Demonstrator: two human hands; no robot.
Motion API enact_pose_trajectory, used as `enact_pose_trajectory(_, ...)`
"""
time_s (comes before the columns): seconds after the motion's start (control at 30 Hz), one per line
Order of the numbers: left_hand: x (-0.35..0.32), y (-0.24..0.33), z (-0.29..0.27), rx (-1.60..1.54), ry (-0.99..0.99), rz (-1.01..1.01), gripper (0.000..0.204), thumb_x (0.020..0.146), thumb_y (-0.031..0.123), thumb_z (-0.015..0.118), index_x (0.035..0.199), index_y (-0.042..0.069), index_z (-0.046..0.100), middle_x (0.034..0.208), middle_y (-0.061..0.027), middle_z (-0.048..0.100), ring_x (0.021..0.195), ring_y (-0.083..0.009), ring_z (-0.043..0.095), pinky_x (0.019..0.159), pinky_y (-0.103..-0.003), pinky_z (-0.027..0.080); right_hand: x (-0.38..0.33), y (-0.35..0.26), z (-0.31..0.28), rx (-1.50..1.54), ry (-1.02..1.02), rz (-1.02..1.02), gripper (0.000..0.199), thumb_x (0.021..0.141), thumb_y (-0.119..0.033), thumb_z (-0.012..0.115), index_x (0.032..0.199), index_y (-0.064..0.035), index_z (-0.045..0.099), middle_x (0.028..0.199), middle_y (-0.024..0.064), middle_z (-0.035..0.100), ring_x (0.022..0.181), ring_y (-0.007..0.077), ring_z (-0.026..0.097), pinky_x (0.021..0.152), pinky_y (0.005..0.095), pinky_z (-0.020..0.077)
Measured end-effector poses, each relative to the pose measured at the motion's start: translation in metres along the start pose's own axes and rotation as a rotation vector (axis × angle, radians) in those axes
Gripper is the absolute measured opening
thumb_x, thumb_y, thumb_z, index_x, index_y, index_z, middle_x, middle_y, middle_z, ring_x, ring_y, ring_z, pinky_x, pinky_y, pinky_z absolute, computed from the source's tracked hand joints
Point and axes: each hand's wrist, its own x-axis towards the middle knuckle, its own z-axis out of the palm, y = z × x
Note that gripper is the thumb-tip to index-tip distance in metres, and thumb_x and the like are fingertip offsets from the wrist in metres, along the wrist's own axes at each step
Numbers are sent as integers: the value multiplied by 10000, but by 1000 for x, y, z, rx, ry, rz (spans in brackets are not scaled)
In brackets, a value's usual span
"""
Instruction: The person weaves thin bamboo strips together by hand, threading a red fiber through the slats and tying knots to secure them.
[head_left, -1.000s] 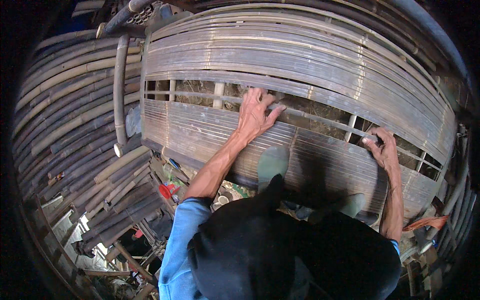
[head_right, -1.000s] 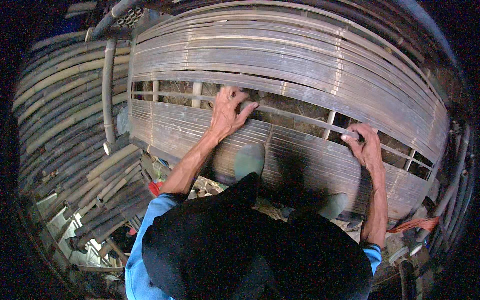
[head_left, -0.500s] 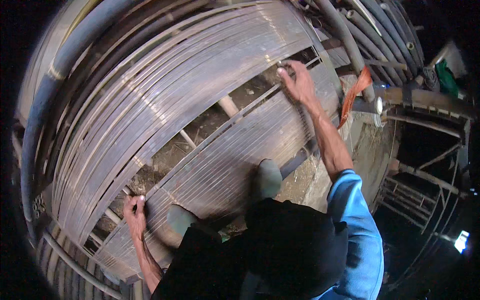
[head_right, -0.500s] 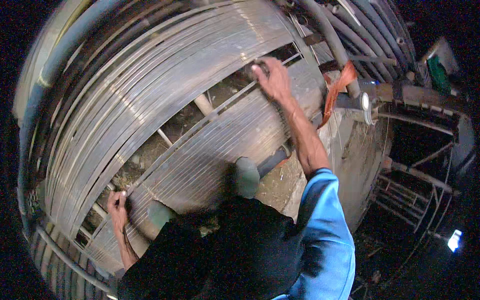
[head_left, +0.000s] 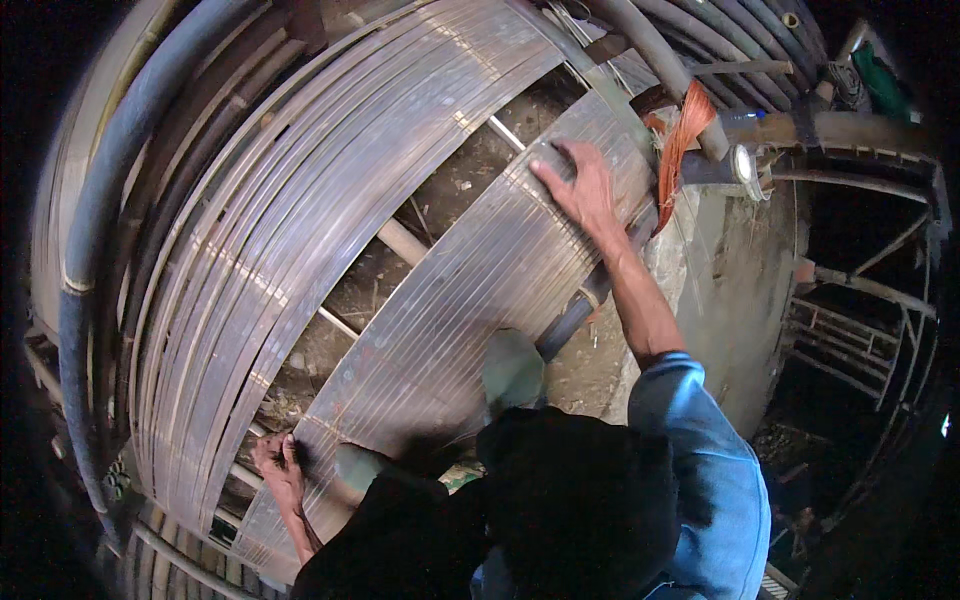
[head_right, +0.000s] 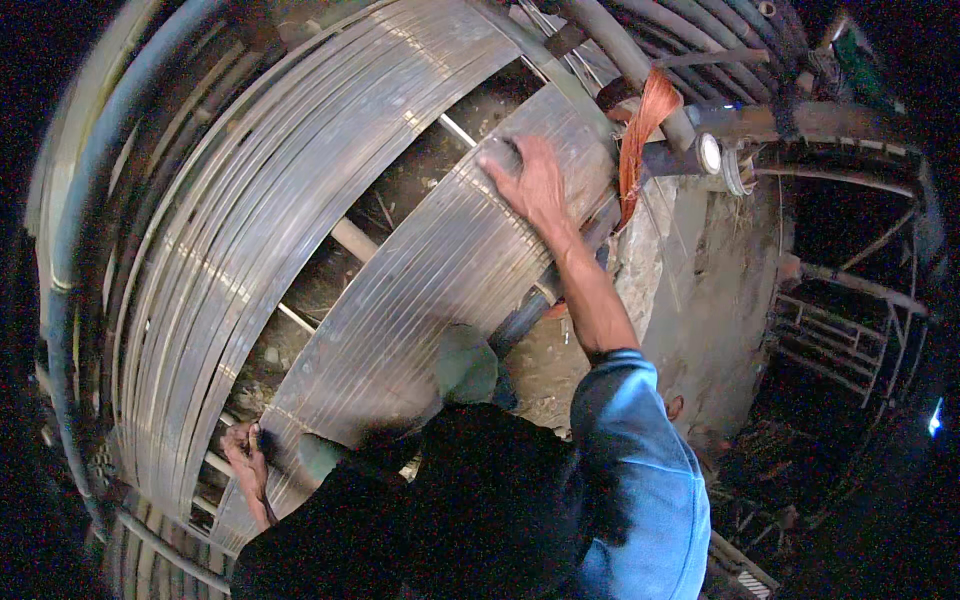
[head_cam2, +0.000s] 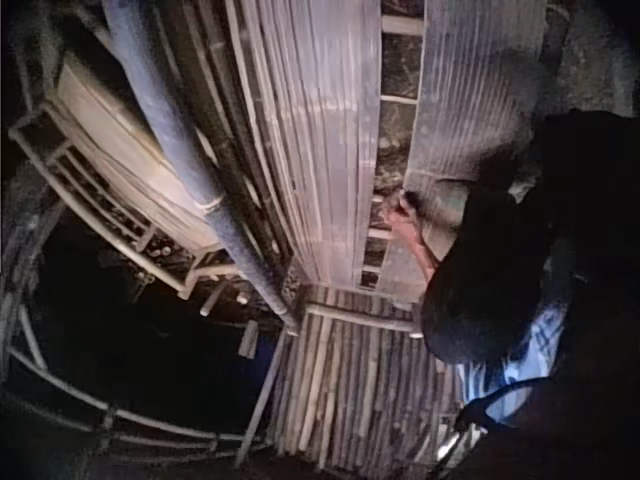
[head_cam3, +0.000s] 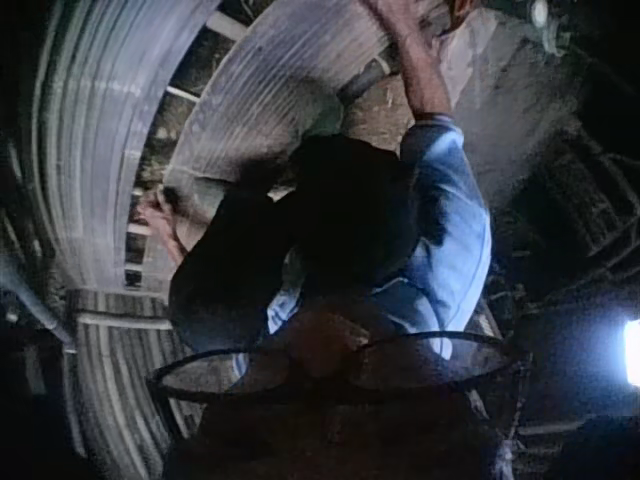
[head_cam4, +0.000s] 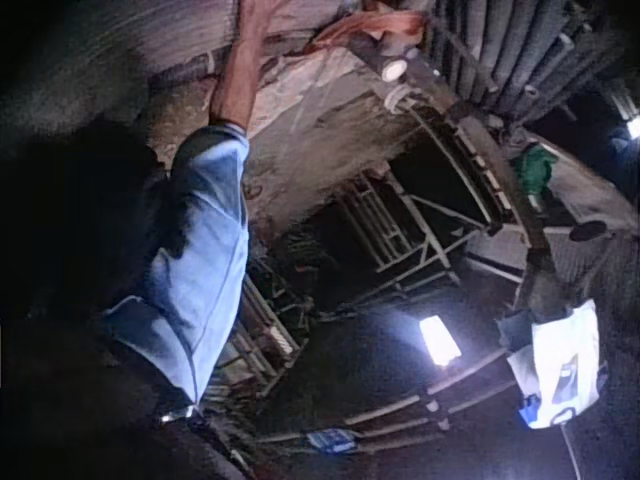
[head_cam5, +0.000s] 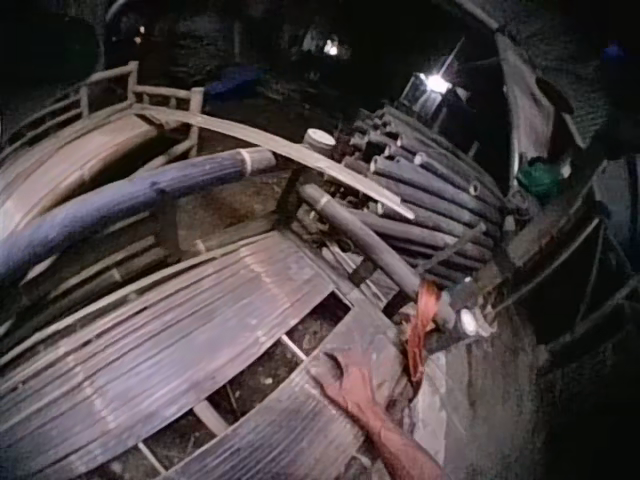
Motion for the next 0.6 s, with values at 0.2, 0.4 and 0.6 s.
enact_pose_trajectory(0.2, 51, 31, -43, -91, -463, 479, 238, 882, 162, 647, 1053, 1, 614, 962, -165, 597, 909, -326, 550, 881, -438, 454, -54, 31, 0, -56, -31, 29, 267, 805, -184, 747, 996, -6, 694, 979, 194, 677, 940, 354, 634, 818, 416, 519)
enact_pose_trajectory(0.4, 121, 123, -89, -156, -718, 341, 348, 780, 39, 672, 1127, 33, 650, 1066, -209, 643, 937, -389, 613, 747, -440, 535, -37, 19, 8, -287, 18, -118, 210, 869, -177, 664, 801, 14, 608, 805, 202, 671, 814, 388, 645, 720, 473, 511)
enact_pose_trajectory(0.6, 138, 349, -70, 74, -882, 858, 330, 782, 76, 725, 1098, 21, 646, 1010, -212, 652, 970, -418, 623, 845, -481, 513, -26, 25, -54, 27, -426, 265, 375, 948, -285, 556, 829, 65, 617, 836, 317, 651, 810, 481, 657, 766, 557, 481)
